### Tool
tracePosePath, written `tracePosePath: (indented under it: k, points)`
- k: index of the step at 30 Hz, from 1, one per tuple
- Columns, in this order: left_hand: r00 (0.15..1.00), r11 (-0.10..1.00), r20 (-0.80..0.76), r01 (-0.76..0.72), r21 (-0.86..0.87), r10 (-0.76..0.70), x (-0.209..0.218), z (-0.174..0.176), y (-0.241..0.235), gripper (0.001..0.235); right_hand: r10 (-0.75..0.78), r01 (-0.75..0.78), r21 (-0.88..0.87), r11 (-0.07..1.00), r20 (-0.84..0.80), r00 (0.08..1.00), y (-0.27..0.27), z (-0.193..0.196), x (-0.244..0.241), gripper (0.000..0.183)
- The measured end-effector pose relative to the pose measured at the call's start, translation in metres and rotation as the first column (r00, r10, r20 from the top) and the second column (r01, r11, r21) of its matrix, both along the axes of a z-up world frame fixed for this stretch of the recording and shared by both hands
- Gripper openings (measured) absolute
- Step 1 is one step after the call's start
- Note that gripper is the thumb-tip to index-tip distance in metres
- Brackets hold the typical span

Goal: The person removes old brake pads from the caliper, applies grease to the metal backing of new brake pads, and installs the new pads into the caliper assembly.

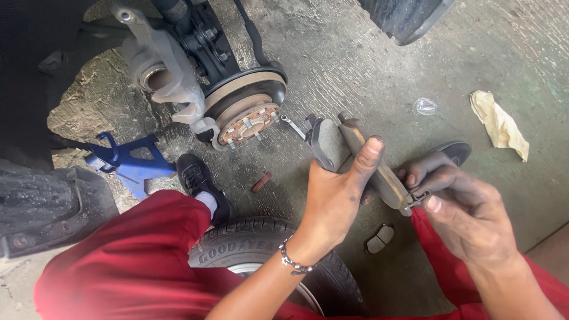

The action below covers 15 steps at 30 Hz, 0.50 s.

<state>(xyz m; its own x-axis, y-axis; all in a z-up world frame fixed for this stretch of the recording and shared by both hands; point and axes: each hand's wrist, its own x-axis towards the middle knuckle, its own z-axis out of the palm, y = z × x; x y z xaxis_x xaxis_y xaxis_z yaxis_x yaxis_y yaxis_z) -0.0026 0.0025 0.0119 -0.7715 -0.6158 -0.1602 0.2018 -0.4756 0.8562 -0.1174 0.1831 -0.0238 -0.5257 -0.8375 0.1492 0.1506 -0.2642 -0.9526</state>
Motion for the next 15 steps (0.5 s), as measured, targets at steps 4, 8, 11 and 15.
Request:
tracePosePath:
  k: [4,8,11,15]
  points:
    - [0.998,0.998,0.027,0.051,0.025,-0.051,0.002,-0.005,-0.002,0.035,0.087,-0.08,-0.039,0.996,0.224,0.971,0.0,-0.003,-0.005,0.019]
    - [0.999,0.983,-0.031,-0.035,-0.181,0.03,0.003,-0.003,-0.006,0.035,0.032,-0.03,0.081,0.996,-0.033,0.999,-0.01,0.021,0.001,0.018]
    - [0.997,0.953,-0.029,-0.079,-0.291,0.073,0.004,-0.003,-0.008,0.033,-0.045,0.169,0.204,0.964,-0.501,0.865,-0.028,0.05,0.015,0.027]
    - [0.998,0.922,0.045,-0.028,-0.387,0.049,0.005,0.003,-0.001,0.031,-0.037,0.317,0.116,0.941,-0.897,0.44,-0.035,0.053,0.017,0.036]
